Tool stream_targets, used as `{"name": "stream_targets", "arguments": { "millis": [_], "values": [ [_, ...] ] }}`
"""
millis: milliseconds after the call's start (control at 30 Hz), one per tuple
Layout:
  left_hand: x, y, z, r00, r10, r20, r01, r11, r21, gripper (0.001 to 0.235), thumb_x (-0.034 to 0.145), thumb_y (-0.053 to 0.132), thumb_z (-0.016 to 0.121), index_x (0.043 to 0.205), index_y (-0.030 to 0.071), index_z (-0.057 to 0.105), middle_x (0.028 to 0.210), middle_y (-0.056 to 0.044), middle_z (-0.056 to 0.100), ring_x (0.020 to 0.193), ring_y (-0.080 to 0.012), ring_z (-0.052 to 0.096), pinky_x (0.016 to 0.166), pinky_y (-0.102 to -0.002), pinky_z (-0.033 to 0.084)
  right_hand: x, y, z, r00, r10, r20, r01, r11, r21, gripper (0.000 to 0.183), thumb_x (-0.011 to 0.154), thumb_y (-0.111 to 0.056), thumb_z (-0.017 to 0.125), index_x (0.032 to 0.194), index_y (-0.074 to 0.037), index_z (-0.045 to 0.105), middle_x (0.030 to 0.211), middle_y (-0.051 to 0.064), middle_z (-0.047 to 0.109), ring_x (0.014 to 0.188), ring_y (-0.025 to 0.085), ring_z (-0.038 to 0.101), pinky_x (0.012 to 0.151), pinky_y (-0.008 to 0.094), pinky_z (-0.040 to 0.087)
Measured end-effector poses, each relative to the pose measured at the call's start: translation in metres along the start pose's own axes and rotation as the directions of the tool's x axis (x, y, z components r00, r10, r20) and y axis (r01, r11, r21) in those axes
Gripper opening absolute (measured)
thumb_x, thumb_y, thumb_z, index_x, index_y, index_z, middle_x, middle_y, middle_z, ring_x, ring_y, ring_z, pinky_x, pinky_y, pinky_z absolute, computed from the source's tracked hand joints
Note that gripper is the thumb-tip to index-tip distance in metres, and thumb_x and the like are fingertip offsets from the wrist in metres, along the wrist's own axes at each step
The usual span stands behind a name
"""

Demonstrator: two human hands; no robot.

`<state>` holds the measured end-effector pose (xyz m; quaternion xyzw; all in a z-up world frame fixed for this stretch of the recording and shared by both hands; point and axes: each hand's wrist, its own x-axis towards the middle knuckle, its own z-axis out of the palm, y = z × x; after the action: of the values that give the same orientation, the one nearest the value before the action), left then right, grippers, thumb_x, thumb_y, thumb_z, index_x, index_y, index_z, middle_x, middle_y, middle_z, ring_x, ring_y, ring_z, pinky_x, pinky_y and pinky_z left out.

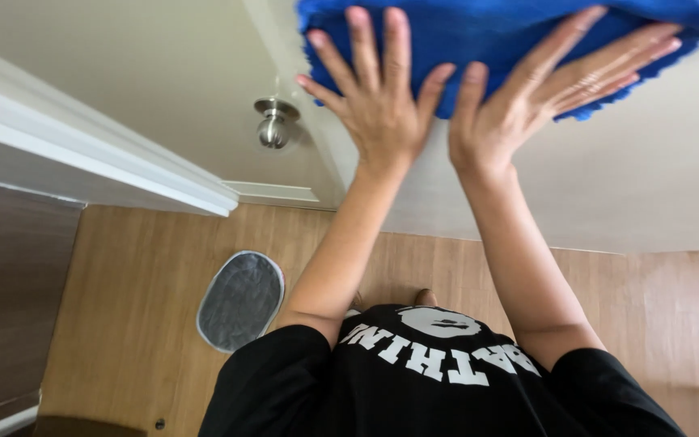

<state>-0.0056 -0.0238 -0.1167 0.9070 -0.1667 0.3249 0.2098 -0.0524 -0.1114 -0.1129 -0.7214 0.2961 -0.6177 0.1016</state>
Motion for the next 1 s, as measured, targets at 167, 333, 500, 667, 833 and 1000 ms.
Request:
{"name": "stream_targets", "arguments": {
  "millis": [167,333,500,667,833,1000],
  "values": [
    [0.022,-0.018,-0.063,0.92,-0.318,0.23,0.164,0.844,0.51,0.082,0.092,0.075,0.023,0.154,0.022,0.018,0.162,-0.011,0.011,0.149,-0.0383,0.001,0.117,-0.059,-0.008,-0.021,-0.039,-0.006,0.941,-0.215,0.262,0.2,0.976,0.082,0.06,0.114,-0.061,0.03,0.16,-0.046,-0.006,0.164,0.009,-0.037,0.158,0.036,-0.035,0.138,0.064,-0.017],
    [0.004,-0.002,-0.016,0.959,-0.096,-0.265,0.005,0.946,-0.324,0.075,0.11,0.054,0.023,0.161,0.011,-0.011,0.169,-0.013,-0.015,0.165,-0.0349,-0.012,0.141,-0.059,-0.005,-0.007,-0.017,-0.009,0.948,-0.226,0.226,0.215,0.974,0.073,0.06,0.112,-0.061,0.03,0.159,-0.045,-0.003,0.166,0.007,-0.029,0.161,0.031,-0.028,0.14,0.061,-0.014],
    [0.003,0.068,-0.023,0.952,-0.074,-0.298,-0.02,0.953,-0.302,0.089,0.102,0.07,0.031,0.163,0.019,-0.009,0.169,-0.022,-0.016,0.164,-0.0447,-0.01,0.139,-0.07,0.006,0.026,0.038,-0.018,0.979,-0.169,0.113,0.173,0.985,-0.02,0.058,0.109,-0.055,0.026,0.158,-0.045,-0.003,0.168,-0.005,-0.023,0.163,0.023,-0.023,0.143,0.054,-0.016],
    [-0.012,0.155,-0.044,0.911,0.22,0.347,-0.177,0.972,-0.153,0.081,0.095,0.089,0.045,0.148,0.03,0.03,0.146,-0.032,0.013,0.139,-0.0543,0.012,0.105,-0.074,0.0,0.063,0.118,-0.045,0.999,0.042,-0.022,-0.043,0.998,-0.046,0.08,0.093,-0.072,0.023,0.161,-0.048,-0.011,0.171,-0.023,-0.024,0.17,0.005,-0.02,0.156,0.046,-0.006],
    [-0.055,0.235,0.032,0.892,0.427,-0.144,-0.451,0.843,-0.294,0.063,0.114,0.076,0.049,0.152,0.036,0.018,0.155,-0.022,0.016,0.145,-0.0418,0.013,0.107,-0.069,-0.009,0.091,0.232,-0.065,0.994,0.101,-0.027,-0.104,0.985,-0.14,0.074,0.097,-0.069,0.011,0.163,-0.043,-0.013,0.173,-0.021,-0.02,0.168,0.006,-0.024,0.15,0.049,-0.015],
    [-0.057,0.247,0.027,0.845,0.534,-0.026,-0.502,0.776,-0.383,0.051,0.117,0.06,0.062,0.144,0.038,0.025,0.154,-0.006,0.032,0.142,-0.0266,0.021,0.106,-0.063,-0.004,0.089,0.263,-0.084,0.992,0.123,0.034,-0.114,0.975,-0.188,0.069,0.109,-0.06,0.018,0.164,-0.032,-0.013,0.172,-0.011,-0.022,0.166,0.013,-0.025,0.148,0.05,-0.012]
  ]
}}
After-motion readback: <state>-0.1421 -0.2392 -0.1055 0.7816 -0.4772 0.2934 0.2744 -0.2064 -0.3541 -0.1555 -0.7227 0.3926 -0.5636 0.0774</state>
